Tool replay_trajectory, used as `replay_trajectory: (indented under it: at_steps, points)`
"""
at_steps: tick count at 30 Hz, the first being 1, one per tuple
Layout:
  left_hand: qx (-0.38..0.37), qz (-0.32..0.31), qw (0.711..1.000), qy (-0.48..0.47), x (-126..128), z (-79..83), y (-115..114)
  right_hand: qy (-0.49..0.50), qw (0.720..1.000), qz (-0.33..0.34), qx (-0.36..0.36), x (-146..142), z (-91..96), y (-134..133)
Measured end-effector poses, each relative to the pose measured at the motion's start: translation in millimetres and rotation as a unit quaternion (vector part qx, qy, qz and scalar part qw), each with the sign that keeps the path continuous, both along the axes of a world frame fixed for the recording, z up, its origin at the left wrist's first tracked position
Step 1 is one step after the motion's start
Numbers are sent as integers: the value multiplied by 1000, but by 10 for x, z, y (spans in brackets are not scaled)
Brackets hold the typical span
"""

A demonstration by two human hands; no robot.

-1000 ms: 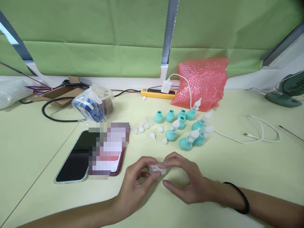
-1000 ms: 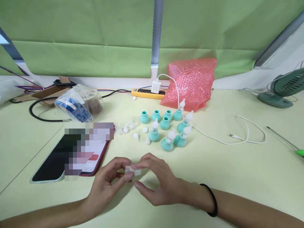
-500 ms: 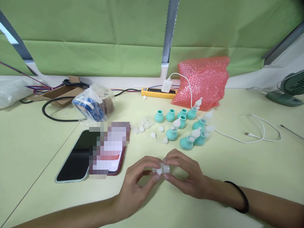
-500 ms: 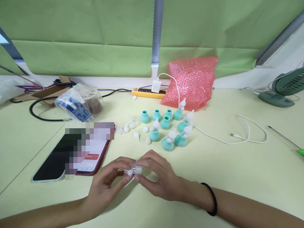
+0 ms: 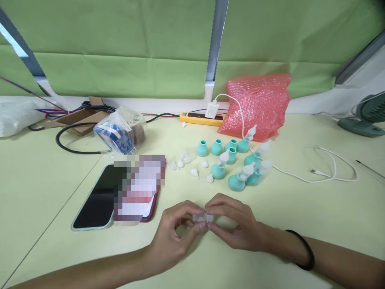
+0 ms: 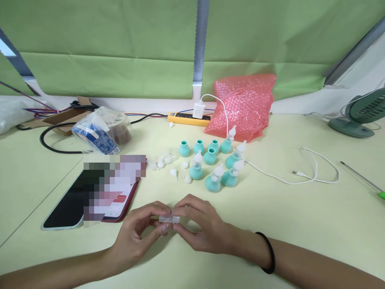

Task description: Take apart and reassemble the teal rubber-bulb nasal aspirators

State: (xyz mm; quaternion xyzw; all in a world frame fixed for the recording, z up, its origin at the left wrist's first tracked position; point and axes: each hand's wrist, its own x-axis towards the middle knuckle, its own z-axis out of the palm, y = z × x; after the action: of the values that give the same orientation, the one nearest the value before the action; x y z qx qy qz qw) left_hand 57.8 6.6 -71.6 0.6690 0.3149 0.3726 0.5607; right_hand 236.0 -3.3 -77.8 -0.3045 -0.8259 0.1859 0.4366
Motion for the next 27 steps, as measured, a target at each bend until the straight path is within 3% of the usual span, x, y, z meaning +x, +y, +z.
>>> replay_trajectory:
  at_steps: [5,12,19,23,25,27]
  points:
    - [-52,23,998,28,0,9,-10,-38,999,-1,31,42,59,22]
    - [-32,12,999,40,2,-15,-14,-193,979,-32,61,89,49,76]
    - [-65,37,997,23,17,-8,5,-170,976,-46,132,69,54,82]
    - [-89,43,995,3,14,17,10,-170,960,-30,220,40,431,30]
    - [-68,49,996,22,2,28,14,-201,943,-67,255,47,718,40]
    - [-42,54,997,40,-18,28,18,-214,940,-136,229,67,996,124]
